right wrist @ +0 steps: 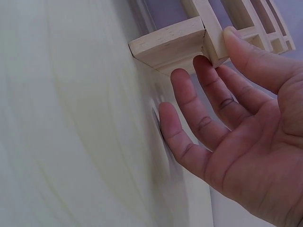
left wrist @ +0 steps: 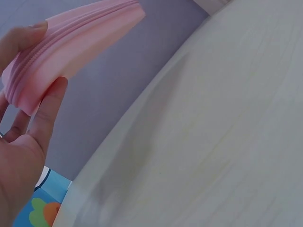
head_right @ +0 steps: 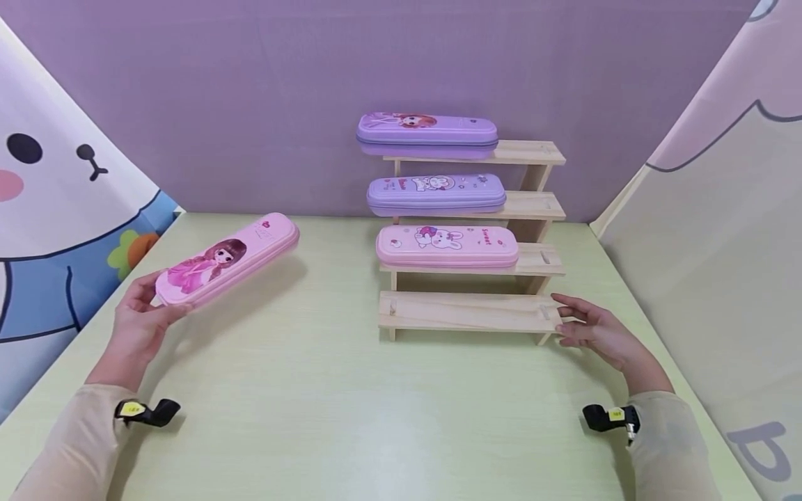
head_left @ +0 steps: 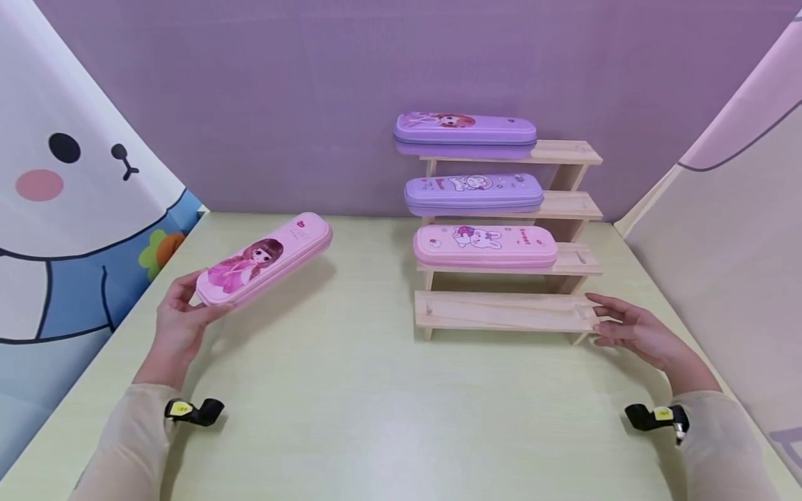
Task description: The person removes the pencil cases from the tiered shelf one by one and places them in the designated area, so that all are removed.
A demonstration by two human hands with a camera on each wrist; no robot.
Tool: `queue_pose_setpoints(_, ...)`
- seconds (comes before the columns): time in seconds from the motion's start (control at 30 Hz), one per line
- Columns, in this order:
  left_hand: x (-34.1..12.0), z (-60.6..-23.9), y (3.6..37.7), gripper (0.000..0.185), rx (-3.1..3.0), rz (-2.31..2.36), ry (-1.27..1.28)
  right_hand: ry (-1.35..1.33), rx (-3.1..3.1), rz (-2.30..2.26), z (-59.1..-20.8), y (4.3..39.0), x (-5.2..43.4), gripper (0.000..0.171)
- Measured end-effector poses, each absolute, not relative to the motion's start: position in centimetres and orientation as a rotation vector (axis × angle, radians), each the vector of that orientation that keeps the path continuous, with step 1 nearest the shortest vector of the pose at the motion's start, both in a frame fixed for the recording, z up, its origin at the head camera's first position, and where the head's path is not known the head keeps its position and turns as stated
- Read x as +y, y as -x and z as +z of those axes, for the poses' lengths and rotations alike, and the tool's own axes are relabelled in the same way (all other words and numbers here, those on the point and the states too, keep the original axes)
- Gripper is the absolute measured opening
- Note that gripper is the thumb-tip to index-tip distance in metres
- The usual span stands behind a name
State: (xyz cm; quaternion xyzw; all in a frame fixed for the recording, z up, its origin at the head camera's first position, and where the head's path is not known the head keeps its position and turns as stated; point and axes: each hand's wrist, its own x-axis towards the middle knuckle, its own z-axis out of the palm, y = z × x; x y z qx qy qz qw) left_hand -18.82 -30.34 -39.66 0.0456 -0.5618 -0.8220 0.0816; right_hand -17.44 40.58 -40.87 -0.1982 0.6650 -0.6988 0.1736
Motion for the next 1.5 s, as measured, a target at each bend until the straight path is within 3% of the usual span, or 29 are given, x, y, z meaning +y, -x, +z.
queue_pose_setpoints(0.6,-31.9,-39.1,19.7,0.076,-1.588,-2.347,-0.527,0.540,1.941,-1.949,-41.0,17.5,40.8,0.055)
queue_pose_setpoints(1.5,-33.4,-39.3,22.5,0.079,-1.421,-2.283,-0.697,0.495,2.033,-1.876,-40.9,17.4,40.7,0.054)
